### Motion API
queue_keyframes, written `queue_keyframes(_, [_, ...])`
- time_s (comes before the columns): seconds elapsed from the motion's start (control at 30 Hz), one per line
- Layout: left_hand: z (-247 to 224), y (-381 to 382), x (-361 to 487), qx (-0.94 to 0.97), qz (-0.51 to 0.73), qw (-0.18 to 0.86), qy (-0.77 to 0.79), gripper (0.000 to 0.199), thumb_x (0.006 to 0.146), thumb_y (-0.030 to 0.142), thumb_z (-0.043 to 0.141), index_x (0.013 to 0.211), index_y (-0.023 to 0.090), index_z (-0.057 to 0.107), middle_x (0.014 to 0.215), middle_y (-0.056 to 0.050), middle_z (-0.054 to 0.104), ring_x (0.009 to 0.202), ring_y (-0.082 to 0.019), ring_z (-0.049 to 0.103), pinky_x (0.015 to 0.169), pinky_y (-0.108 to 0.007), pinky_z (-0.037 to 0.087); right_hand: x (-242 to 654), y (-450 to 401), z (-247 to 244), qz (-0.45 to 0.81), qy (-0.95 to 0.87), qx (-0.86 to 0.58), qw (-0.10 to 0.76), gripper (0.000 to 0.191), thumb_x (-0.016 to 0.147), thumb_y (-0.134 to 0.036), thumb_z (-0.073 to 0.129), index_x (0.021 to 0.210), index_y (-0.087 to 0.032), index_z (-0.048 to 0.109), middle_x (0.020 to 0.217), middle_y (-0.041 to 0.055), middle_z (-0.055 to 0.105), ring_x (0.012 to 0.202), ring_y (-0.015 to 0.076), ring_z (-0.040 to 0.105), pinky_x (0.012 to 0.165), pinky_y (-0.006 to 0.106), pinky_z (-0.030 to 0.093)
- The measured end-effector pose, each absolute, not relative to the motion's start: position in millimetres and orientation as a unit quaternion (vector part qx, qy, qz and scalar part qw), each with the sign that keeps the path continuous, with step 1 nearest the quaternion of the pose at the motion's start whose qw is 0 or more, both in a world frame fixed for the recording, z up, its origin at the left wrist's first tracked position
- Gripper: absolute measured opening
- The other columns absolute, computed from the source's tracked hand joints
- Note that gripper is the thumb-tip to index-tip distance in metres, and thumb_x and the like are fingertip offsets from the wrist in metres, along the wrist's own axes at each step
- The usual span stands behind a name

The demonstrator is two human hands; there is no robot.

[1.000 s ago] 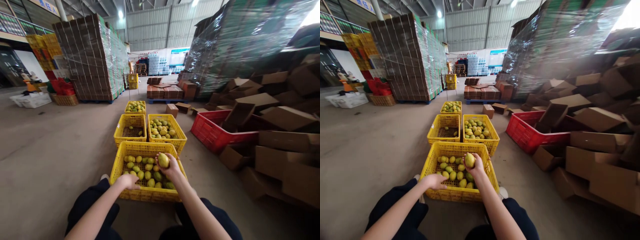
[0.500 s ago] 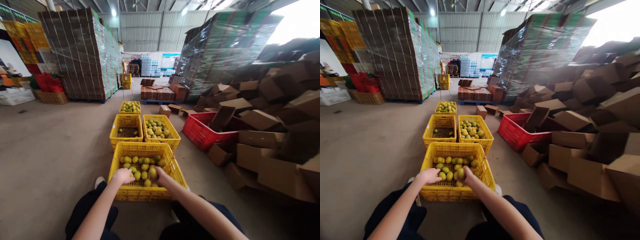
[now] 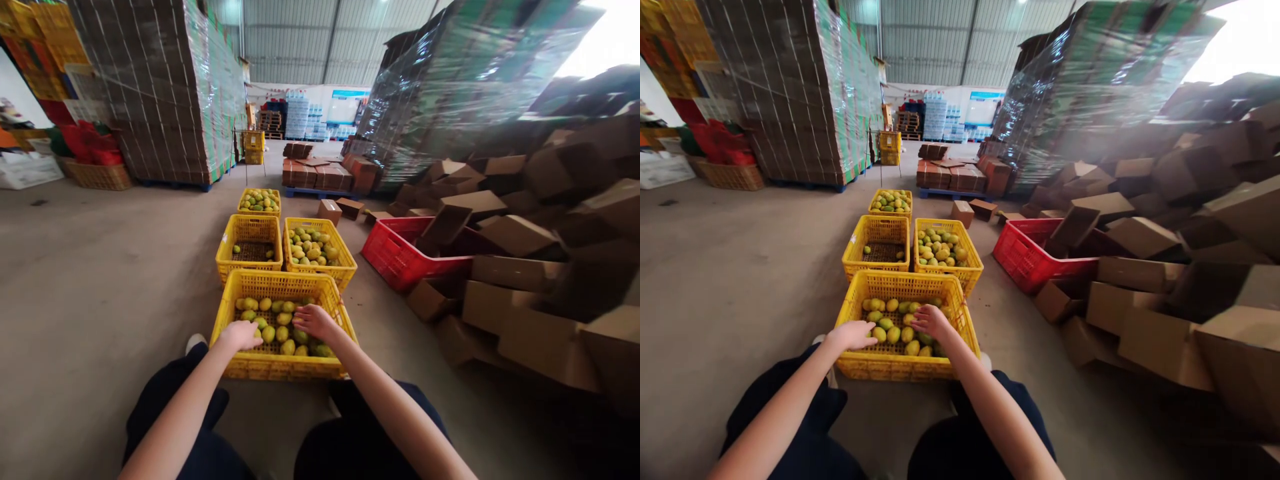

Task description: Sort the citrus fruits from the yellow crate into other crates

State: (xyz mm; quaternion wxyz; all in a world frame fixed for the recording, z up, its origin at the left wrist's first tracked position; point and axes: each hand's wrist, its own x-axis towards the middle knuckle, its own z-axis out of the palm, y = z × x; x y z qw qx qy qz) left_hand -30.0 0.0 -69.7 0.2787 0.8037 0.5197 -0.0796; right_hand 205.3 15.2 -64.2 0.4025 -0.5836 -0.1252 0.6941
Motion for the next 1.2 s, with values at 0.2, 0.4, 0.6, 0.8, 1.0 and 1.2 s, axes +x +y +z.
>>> queue_keyframes(0.2, [-70, -4, -18, 0.8, -0.176, 0.239, 0.521, 0.051, 0.088, 0.044, 0.049, 0.13, 0.017, 0.06, 0.129, -0.019, 0.064, 0.119, -0.035, 0.06, 0.098, -0.043, 0.046, 182, 7, -46, 0.744, -0.142, -0.505, 0.414, 0.019, 0.088, -0.012, 0.042, 0.089, -0.014, 0.061, 0.071, 0.0048, 0.067, 0.058, 0.016, 0.064, 0.062, 0.028, 0.052])
queue_keyframes(0.4, [-93, -3, -10, 0.778, -0.243, 0.243, 0.525, 0.05, 0.089, 0.043, 0.051, 0.128, 0.014, 0.06, 0.132, -0.021, 0.061, 0.122, -0.035, 0.058, 0.1, -0.044, 0.045, 192, 7, -24, 0.779, -0.109, -0.44, 0.432, 0.017, 0.081, -0.01, 0.045, 0.084, -0.015, 0.061, 0.068, 0.0048, 0.069, 0.058, 0.0152, 0.064, 0.06, 0.025, 0.051])
queue_keyframes(0.6, [-129, 18, 0, 0.773, -0.268, 0.32, 0.478, 0.035, 0.087, 0.036, 0.058, 0.119, 0.026, 0.066, 0.129, -0.003, 0.066, 0.116, -0.021, 0.062, 0.097, -0.027, 0.047, 225, 11, -1, 0.717, -0.032, -0.42, 0.555, 0.018, 0.072, -0.007, 0.047, 0.081, -0.017, 0.059, 0.065, 0.0042, 0.066, 0.057, 0.0149, 0.062, 0.053, 0.022, 0.051])
queue_keyframes(0.8, [-193, 62, 6, 0.769, -0.252, 0.247, 0.533, 0.037, 0.094, 0.023, 0.045, 0.127, 0.018, 0.061, 0.131, -0.008, 0.063, 0.116, -0.024, 0.061, 0.1, -0.032, 0.046, 220, 2, 8, 0.711, 0.036, -0.425, 0.56, 0.02, 0.069, -0.006, 0.046, 0.081, -0.016, 0.057, 0.062, 0.0037, 0.063, 0.053, 0.0124, 0.057, 0.051, 0.02, 0.049])
queue_keyframes(1.0, [-275, 89, 23, 0.806, -0.229, 0.15, 0.525, 0.092, 0.072, 0.015, 0.074, 0.152, 0.017, 0.028, 0.159, -0.02, 0.026, 0.147, -0.033, 0.022, 0.12, -0.054, 0.008, 225, 4, 3, 0.732, 0.019, -0.409, 0.545, 0.008, 0.071, -0.012, 0.055, 0.077, -0.016, 0.059, 0.067, 0.0032, 0.064, 0.056, 0.012, 0.059, 0.054, 0.021, 0.05])
queue_keyframes(1.2, [-320, 110, 41, 0.869, -0.251, 0.158, 0.396, 0.083, 0.071, 0.012, 0.071, 0.146, 0.021, 0.038, 0.156, -0.013, 0.036, 0.146, -0.028, 0.027, 0.121, -0.051, 0.01, 255, 12, -3, 0.702, 0.014, -0.395, 0.593, 0.006, 0.072, -0.015, 0.06, 0.077, -0.019, 0.061, 0.071, 0.0014, 0.064, 0.06, 0.0117, 0.061, 0.057, 0.022, 0.053])
